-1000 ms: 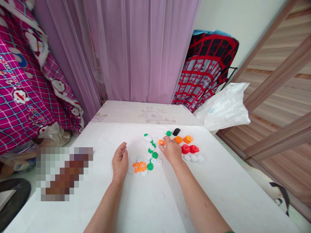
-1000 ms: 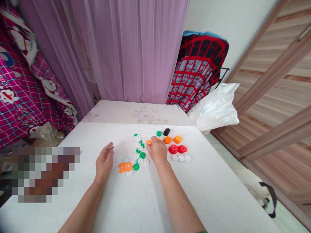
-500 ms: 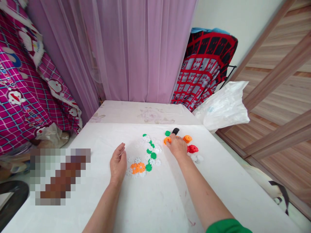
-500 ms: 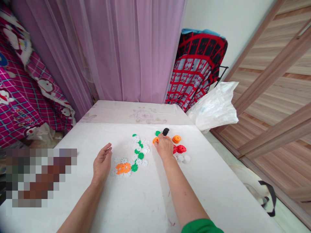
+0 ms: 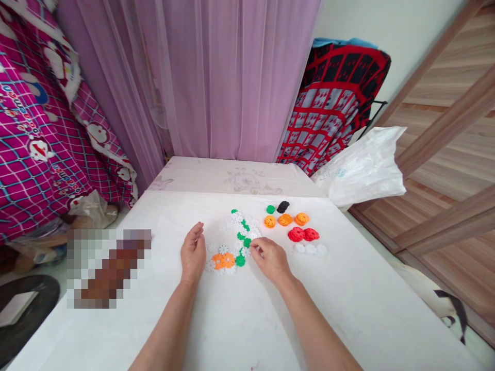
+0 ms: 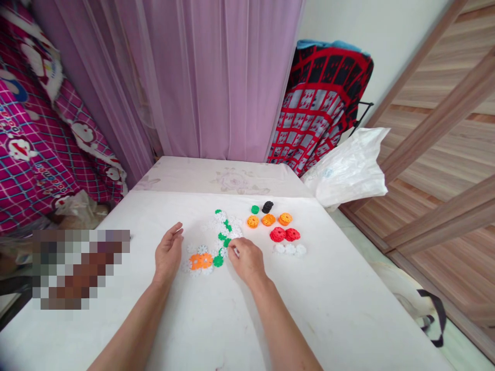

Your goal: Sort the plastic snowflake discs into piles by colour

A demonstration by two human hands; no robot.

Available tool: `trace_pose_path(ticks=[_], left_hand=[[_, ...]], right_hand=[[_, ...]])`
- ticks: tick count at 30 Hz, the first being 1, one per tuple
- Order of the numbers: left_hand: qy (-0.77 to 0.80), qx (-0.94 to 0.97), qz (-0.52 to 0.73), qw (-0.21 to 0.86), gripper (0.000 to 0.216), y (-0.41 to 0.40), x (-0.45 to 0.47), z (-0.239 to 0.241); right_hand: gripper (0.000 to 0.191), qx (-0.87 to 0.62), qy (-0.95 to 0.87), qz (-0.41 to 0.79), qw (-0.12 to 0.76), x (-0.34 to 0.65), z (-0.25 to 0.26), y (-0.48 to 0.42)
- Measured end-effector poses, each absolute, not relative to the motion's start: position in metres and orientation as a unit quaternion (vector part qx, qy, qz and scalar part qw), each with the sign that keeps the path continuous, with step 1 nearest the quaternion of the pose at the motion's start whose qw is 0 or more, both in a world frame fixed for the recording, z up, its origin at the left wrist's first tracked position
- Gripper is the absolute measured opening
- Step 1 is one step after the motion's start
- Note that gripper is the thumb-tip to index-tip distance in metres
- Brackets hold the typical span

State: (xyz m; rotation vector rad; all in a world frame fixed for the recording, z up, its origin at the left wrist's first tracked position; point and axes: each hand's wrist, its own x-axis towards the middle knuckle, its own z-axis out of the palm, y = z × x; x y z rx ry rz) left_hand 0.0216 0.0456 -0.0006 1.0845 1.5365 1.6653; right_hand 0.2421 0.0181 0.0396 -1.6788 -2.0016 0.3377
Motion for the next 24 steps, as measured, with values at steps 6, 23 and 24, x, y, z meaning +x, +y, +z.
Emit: trace_pose_path(ticks=[6,23,24], left_hand=[[0.58,0.408,0.631,0.314,0.033,0.044,0.023,0.002],[0.592,0.409,0.621,0.31,0.032,0.041,0.024,0.008],[0.591,0.408,0.622,0.311,0.032,0.041,0.024,0.008]], right_hand=[[0.023,-0.556,-0.796,0.122,0.206,0.215,0.047,0.001],[0.026,-0.644,-0.743,0.102,0.149,0.199,0.058,0.014],[0.028,-0.662,-0.727,0.095,0.157,0.208,0.06,0.02]])
